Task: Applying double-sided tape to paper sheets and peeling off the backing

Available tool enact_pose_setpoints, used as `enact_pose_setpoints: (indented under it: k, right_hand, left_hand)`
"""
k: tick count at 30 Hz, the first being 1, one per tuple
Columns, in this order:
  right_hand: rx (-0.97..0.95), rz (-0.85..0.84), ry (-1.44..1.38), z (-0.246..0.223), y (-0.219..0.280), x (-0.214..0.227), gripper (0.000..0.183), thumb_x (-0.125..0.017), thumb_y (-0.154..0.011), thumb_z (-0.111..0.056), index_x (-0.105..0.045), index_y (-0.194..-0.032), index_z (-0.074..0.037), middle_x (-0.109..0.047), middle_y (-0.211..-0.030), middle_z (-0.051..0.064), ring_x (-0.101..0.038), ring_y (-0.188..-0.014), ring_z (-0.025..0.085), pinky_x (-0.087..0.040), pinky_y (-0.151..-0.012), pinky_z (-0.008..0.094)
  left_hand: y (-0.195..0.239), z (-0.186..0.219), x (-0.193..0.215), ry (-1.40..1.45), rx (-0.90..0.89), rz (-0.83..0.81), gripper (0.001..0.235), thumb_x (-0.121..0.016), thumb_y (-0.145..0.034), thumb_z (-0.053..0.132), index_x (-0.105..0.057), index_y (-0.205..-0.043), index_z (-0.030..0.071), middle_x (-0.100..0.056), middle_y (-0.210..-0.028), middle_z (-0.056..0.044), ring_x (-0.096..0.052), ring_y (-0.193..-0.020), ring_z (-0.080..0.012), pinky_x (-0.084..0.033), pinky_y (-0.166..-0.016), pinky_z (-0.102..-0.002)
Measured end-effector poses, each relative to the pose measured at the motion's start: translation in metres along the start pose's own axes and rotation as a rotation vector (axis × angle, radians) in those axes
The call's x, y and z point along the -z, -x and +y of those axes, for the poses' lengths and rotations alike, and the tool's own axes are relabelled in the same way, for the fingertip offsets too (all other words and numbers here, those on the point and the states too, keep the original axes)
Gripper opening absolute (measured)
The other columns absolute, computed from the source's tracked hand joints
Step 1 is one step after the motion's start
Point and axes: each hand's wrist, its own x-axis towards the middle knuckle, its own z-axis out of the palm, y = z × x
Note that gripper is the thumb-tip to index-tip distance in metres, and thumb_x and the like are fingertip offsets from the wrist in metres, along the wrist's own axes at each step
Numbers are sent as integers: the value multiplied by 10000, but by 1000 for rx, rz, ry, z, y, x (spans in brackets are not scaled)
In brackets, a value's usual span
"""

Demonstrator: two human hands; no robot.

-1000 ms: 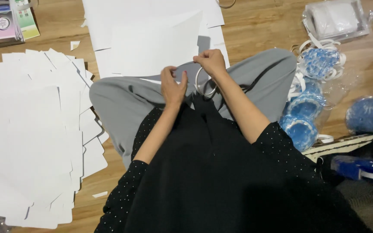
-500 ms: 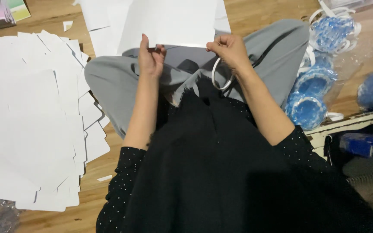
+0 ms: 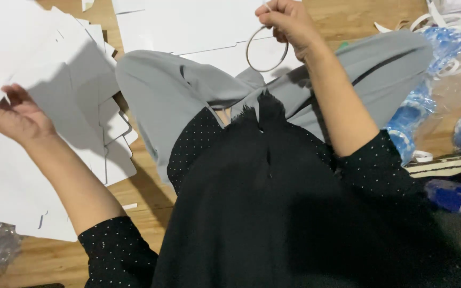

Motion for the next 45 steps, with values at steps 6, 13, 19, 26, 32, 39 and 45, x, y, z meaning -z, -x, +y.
enact_pose_setpoints:
  k: [6, 13, 19, 26, 32, 39, 45]
  right_hand:
    - [-218, -41, 335, 23, -52, 26, 139, -613, -792, -81, -589, -904, -160, -640, -1000, -73, -479, -659, -12, -394, -565, 134]
    - [-383, 5, 312, 108, -81, 56, 210, -752, -639, -142, -648, -821, -145, -657, -803, -60, -515, -637, -13, -316, -499, 124]
    - [-379, -56, 220, 76, -88, 20, 203, -622, -784, -346, -671, -789, -149, -630, -720, -47, -425, -564, 18, -337, -530, 139]
    - [-284, -156, 112, 112, -114, -4, 85, -606, -792, -167, -609, -728, -111, -616, -612, 9, -513, -527, 59, -357, -486, 161]
    - [-130, -166, 411, 131, -130, -2, 92, -646, -712, -243, -637, -665, -164, -569, -478, -43, -567, -450, 72, -375, -467, 184]
    - [-23, -225, 636, 125, -146, -11, 88, -644, -698, -221, -664, -672, -139, -560, -509, 21, -585, -561, 220, -414, -566, 318]
    - [-67, -215, 650, 129, -150, -9, 80, -648, -674, -229, -665, -666, -152, -546, -497, 8, -582, -569, 218, -419, -568, 318]
  left_hand:
    - [-77, -38, 153, 49, 511, 269, 427, -333, -869, 352, -485, -898, -46, -598, -743, -185, -614, -659, -277, -539, -610, -378]
    - [82, -79, 13, -56, 523, 237, 453, -413, -831, 245, -546, -1125, -74, -634, -945, -213, -614, -728, -242, -532, -577, -297]
    - [149, -187, -74, -622, 8, -622, 186, -467, -890, 164, -574, -998, 57, -622, -836, -115, -496, -535, -100, -430, -472, -201]
    - [187, -300, -83, -1347, 142, -1357, 81, -594, -806, 111, -642, -856, 154, -647, -791, 22, -604, -708, -113, -490, -630, -250]
    - [182, -329, -75, -1725, 22, -1381, 86, -714, -714, 228, -642, -761, 221, -610, -654, 57, -620, -666, -159, -500, -649, -327]
    - [184, -324, -87, -1762, 79, -1387, 111, -742, -668, 203, -649, -729, 194, -604, -616, 17, -623, -688, -227, -485, -674, -346]
    - [180, -331, -84, -1756, 102, -1377, 115, -742, -654, 213, -640, -706, 206, -593, -595, 30, -620, -677, -222, -488, -662, -344]
